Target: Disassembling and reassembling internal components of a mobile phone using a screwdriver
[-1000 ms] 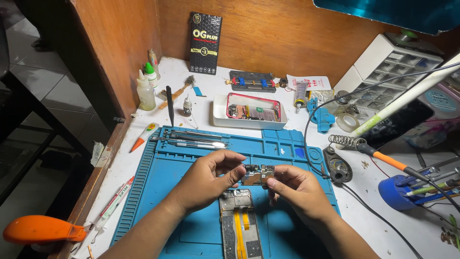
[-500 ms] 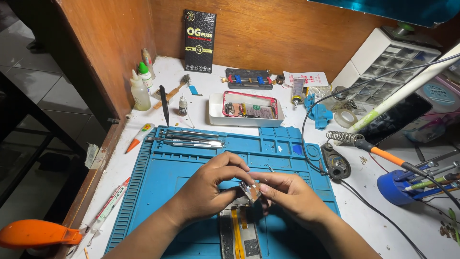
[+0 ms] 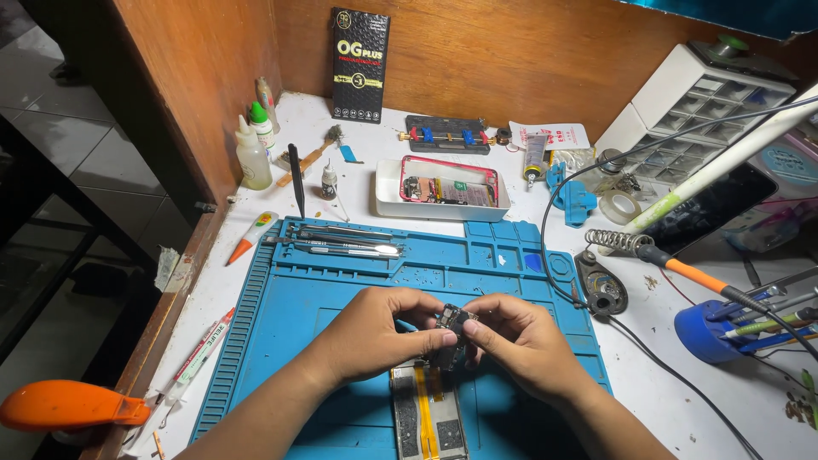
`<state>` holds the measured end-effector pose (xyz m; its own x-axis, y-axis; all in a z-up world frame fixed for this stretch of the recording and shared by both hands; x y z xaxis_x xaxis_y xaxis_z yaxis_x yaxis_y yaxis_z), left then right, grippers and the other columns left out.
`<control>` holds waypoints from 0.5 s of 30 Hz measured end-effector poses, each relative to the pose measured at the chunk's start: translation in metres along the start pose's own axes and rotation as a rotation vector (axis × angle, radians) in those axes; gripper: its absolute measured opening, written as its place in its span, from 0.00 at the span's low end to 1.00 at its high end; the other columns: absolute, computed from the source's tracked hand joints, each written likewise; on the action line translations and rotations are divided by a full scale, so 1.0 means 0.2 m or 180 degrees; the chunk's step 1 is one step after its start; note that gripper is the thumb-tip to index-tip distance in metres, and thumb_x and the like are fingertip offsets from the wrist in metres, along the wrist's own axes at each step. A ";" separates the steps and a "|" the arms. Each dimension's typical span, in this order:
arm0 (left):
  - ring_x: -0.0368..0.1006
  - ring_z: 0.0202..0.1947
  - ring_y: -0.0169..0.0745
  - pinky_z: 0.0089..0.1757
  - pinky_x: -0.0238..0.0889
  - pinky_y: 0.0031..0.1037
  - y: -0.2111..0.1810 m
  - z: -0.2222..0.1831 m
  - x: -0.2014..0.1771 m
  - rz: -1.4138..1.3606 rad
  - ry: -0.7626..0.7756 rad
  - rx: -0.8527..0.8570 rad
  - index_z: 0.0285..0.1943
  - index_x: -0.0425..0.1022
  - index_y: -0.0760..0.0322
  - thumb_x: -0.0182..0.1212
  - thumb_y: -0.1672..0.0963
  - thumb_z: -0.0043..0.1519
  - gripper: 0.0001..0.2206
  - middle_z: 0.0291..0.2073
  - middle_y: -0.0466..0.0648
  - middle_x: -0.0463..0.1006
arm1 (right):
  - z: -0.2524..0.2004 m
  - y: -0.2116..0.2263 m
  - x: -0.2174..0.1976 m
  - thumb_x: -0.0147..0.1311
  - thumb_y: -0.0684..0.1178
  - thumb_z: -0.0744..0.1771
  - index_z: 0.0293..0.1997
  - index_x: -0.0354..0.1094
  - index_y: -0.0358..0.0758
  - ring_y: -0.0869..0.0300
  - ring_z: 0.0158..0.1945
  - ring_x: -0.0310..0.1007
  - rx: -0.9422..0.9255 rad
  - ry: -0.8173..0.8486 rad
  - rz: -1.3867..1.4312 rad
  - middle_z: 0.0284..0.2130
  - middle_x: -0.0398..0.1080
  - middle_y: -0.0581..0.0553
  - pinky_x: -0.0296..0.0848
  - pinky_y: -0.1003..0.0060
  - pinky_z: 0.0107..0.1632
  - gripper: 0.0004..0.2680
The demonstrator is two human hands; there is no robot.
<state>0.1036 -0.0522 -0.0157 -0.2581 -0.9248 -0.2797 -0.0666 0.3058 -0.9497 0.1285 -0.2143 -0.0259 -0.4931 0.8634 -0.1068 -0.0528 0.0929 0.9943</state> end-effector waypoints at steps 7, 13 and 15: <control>0.77 0.39 0.25 0.46 0.71 0.17 0.07 0.02 0.00 -0.0423 0.0022 -0.0150 0.53 0.82 0.58 0.75 0.52 0.50 0.21 0.36 0.41 0.83 | 0.00 -0.11 -0.14 0.60 0.38 0.64 0.43 0.68 0.29 0.43 0.26 0.79 0.0411 -0.0782 0.0940 0.26 0.73 0.30 0.81 0.54 0.32 0.07; 0.75 0.32 0.28 0.35 0.69 0.18 0.07 0.03 -0.07 -0.1102 -0.0451 0.0103 0.39 0.83 0.64 0.74 0.58 0.55 0.07 0.30 0.43 0.83 | 0.01 -0.14 -0.12 0.61 0.39 0.64 0.40 0.66 0.33 0.44 0.26 0.79 0.0606 -0.0706 0.1056 0.25 0.73 0.35 0.80 0.54 0.32 0.07; 0.73 0.29 0.26 0.33 0.67 0.18 0.08 0.04 -0.08 -0.1059 -0.0508 0.0063 0.37 0.83 0.64 0.74 0.58 0.55 0.06 0.28 0.42 0.81 | 0.00 -0.15 -0.12 0.61 0.38 0.64 0.39 0.65 0.33 0.44 0.26 0.79 0.0651 -0.0714 0.1013 0.24 0.71 0.34 0.81 0.54 0.31 0.07</control>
<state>0.1134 -0.0343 -0.0275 -0.0718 -0.9970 0.0279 -0.1025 -0.0204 -0.9945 0.1422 -0.2370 -0.0523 -0.2551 0.9491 0.1850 0.2555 -0.1184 0.9595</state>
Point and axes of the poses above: each hand's wrist, its own z-axis towards the middle knuckle, its own x-axis out of the palm, y = z × x, the point moved 10 cm from there along z, towards the middle knuckle
